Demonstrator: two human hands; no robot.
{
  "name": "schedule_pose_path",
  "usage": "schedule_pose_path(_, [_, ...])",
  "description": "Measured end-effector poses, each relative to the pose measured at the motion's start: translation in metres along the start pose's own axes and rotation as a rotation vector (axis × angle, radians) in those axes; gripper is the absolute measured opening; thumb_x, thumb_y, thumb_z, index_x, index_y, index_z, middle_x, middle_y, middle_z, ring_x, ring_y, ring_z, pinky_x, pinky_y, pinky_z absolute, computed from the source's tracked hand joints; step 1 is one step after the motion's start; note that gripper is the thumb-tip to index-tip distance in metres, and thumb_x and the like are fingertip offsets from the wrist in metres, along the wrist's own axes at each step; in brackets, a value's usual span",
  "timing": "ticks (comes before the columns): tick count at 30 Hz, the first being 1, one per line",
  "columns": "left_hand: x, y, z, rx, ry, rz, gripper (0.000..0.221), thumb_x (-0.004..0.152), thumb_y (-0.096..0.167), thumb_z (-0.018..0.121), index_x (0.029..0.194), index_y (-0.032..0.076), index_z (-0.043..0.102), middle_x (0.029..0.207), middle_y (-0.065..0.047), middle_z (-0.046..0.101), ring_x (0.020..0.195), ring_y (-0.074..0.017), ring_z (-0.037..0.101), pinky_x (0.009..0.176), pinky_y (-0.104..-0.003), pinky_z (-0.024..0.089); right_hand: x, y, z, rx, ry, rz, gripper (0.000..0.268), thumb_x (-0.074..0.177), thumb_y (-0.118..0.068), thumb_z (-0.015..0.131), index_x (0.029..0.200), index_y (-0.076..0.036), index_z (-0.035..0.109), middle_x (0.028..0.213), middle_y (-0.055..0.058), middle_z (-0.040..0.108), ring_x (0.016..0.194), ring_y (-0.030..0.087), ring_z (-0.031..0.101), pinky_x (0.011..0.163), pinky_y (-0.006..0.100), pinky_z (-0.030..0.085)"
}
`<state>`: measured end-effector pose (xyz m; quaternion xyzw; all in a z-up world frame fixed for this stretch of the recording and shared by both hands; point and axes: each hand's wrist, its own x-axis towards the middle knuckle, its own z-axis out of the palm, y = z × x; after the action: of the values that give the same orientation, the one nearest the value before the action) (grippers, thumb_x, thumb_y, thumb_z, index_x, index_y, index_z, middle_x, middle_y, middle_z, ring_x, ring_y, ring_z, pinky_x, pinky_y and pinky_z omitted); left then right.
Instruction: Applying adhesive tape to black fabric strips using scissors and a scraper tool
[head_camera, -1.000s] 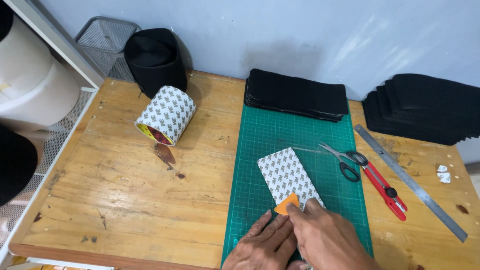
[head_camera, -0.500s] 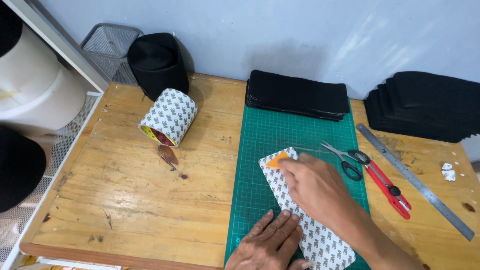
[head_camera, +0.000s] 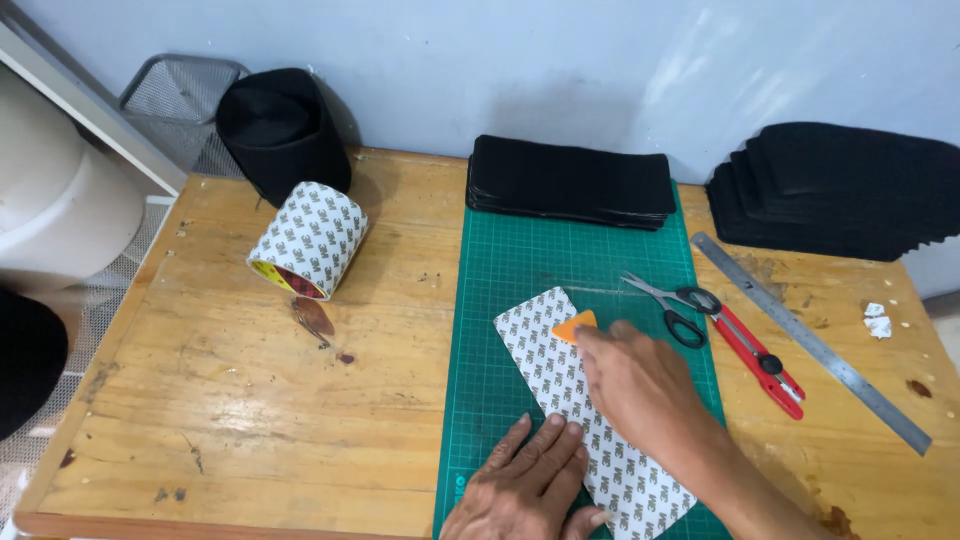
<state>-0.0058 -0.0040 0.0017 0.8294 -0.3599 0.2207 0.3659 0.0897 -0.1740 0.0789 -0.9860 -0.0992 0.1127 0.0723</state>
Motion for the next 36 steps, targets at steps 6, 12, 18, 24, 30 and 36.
schedule_pose_path(6, [0.009, 0.005, -0.017, 0.006, -0.025, -0.033, 0.052, 0.108, 0.038, 0.061, 0.123, -0.011, 0.068, 0.142, -0.030, 0.060, 0.138, -0.0449, 0.053, 0.115, -0.058, 0.042, 0.006, 0.005, -0.041, 0.113, 0.014, 0.071, 0.035, 0.102, -0.030, 0.051, 0.127, -0.015, 0.071, 0.107, 0.008, 0.076, 0.086, 0.026, 0.074, 0.073, 0.043, 0.058])
schedule_pose_path(12, [0.013, 0.016, -0.032, -0.003, 0.026, -0.091, 0.039, 0.104, 0.008, 0.064, 0.141, -0.003, 0.059, 0.150, -0.025, 0.055, 0.142, -0.0456, 0.049, 0.116, -0.058, 0.043, -0.078, 0.044, -0.015, 0.032, 0.054, 0.114, 0.045, 0.096, -0.038, 0.055, 0.141, -0.040, 0.060, 0.093, -0.004, 0.071, 0.070, 0.026, 0.071, 0.062, 0.050, 0.060])
schedule_pose_path(18, [-0.014, 0.015, 0.001, 0.026, -0.067, 0.073, 0.040, 0.114, 0.034, 0.055, 0.129, -0.001, 0.068, 0.140, -0.024, 0.065, 0.133, -0.0413, 0.060, 0.110, -0.058, 0.046, -0.115, 0.073, 0.042, 0.003, 0.039, 0.132, 0.041, 0.092, -0.040, 0.061, 0.131, -0.052, 0.065, 0.080, -0.007, 0.058, 0.062, 0.023, 0.066, 0.061, 0.047, 0.058])
schedule_pose_path(24, [-0.009, 0.014, -0.005, -0.039, -0.120, 0.074, 0.048, 0.115, 0.034, 0.050, 0.128, -0.008, 0.068, 0.138, -0.029, 0.065, 0.134, -0.0449, 0.058, 0.112, -0.058, 0.044, -0.050, 0.023, 0.005, -0.043, -0.142, 0.100, 0.044, 0.104, -0.028, 0.049, 0.147, -0.028, 0.051, 0.088, 0.002, 0.066, 0.057, 0.014, 0.064, 0.044, 0.029, 0.059])
schedule_pose_path(30, [-0.012, 0.013, -0.004, -0.098, -0.113, 0.024, 0.053, 0.114, 0.040, 0.048, 0.129, -0.006, 0.068, 0.140, -0.027, 0.064, 0.135, -0.0445, 0.057, 0.113, -0.059, 0.042, -0.002, 0.016, -0.017, 0.018, -0.003, 0.087, 0.039, 0.102, -0.027, 0.054, 0.140, -0.021, 0.062, 0.097, 0.007, 0.071, 0.073, 0.025, 0.070, 0.064, 0.042, 0.061])
schedule_pose_path(36, [-0.011, 0.008, -0.006, -0.088, -0.107, 0.057, 0.060, 0.115, 0.044, 0.040, 0.131, -0.007, 0.068, 0.137, -0.028, 0.066, 0.135, -0.0430, 0.057, 0.114, -0.057, 0.042, -0.076, -0.004, -0.017, -0.216, -0.515, 0.199, 0.041, 0.101, -0.041, 0.053, 0.140, -0.042, 0.038, 0.105, -0.001, 0.055, 0.085, 0.027, 0.074, 0.077, 0.047, 0.063])
